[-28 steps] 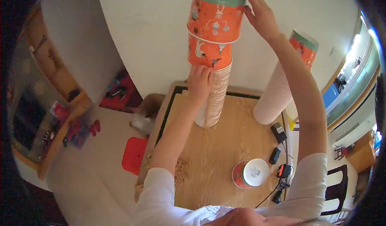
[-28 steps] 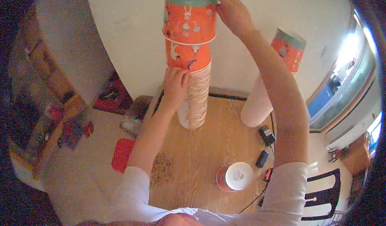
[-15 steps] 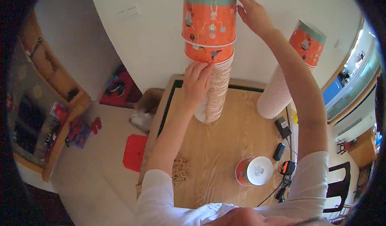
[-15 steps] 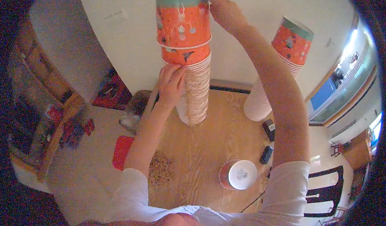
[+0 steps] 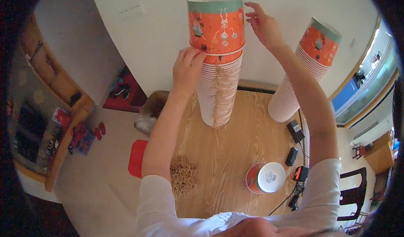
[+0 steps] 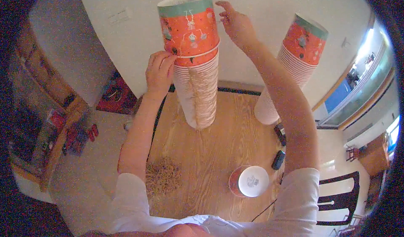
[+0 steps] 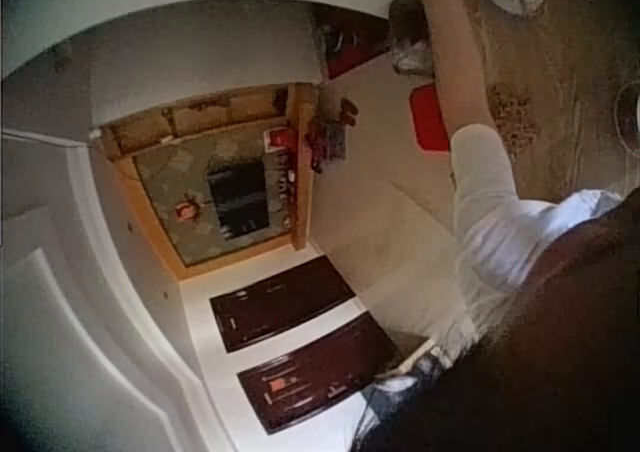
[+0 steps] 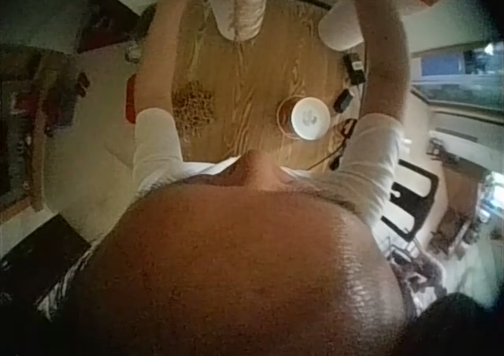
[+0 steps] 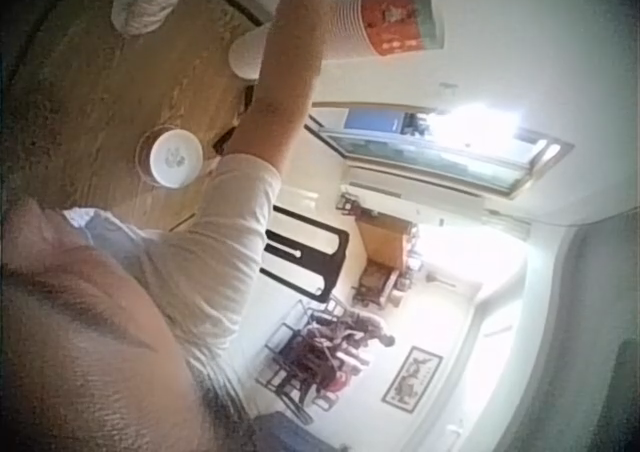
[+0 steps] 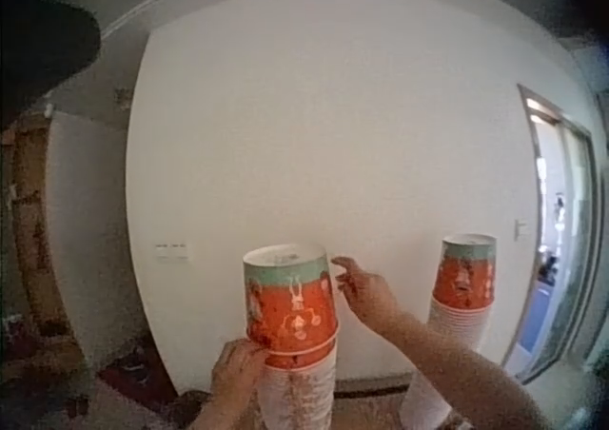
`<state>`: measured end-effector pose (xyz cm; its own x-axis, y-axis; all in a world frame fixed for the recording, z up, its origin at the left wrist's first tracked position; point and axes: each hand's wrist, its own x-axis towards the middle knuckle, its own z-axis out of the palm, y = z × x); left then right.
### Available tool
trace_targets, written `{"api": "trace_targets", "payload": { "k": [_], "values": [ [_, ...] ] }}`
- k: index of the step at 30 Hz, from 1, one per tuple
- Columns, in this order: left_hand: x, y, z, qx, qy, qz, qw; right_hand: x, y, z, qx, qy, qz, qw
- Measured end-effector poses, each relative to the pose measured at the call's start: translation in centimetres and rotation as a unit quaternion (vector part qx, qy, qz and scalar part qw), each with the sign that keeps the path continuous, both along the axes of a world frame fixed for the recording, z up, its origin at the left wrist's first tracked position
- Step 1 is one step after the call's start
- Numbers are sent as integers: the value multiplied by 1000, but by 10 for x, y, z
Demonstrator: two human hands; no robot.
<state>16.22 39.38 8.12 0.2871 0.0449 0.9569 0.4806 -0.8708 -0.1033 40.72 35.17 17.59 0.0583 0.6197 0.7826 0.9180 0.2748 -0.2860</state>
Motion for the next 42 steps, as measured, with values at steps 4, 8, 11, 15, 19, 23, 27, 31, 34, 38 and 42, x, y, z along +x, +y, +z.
{"api": "trace_targets", "payload": {
  "k": [4, 8, 11, 15, 19, 23, 27, 31, 34, 38, 42],
  "values": [
    [1, -4, -5, -8, -4, -1, 1000, 9, -3, -32, -8, -3, -4, 1000],
    [1, -6, -6, -8, -1, -15, 1000, 20, 0, -64, -64, -33, -62, 995],
    [3, -7, -6, -9, 2, -30, 1000, 18, 3, -85, -80, -69, -73, 992],
    [4, -8, -11, -13, 8, -42, 999, 13, 12, -108, -92, -46, -45, 994],
    [5, -8, -16, -16, 18, -48, 999, 7, 17, -120, -105, -20, -56, 993],
    [5, -7, -19, -16, 10, -57, 998, -4, 17, -123, -129, 5, -56, 990],
    [6, -12, -18, -32, 21, -47, 998, 1, 24, -143, -146, -11, -81, 986],
    [9, -19, -19, -50, 34, -33, 998, 0, 26, -160, -89, 47, -54, 994],
    [8, -18, -28, -76, 14, -25, 997, -11, 15, -158, -132, 53, -70, 987],
    [7, -23, -32, -78, 37, -29, 996, -6, -11, -186, -240, -11, -78, 968],
    [2, -32, -28, -100, 69, -13, 993, 15, -55, -235, -379, -97, -26, 920]
  ]
}}
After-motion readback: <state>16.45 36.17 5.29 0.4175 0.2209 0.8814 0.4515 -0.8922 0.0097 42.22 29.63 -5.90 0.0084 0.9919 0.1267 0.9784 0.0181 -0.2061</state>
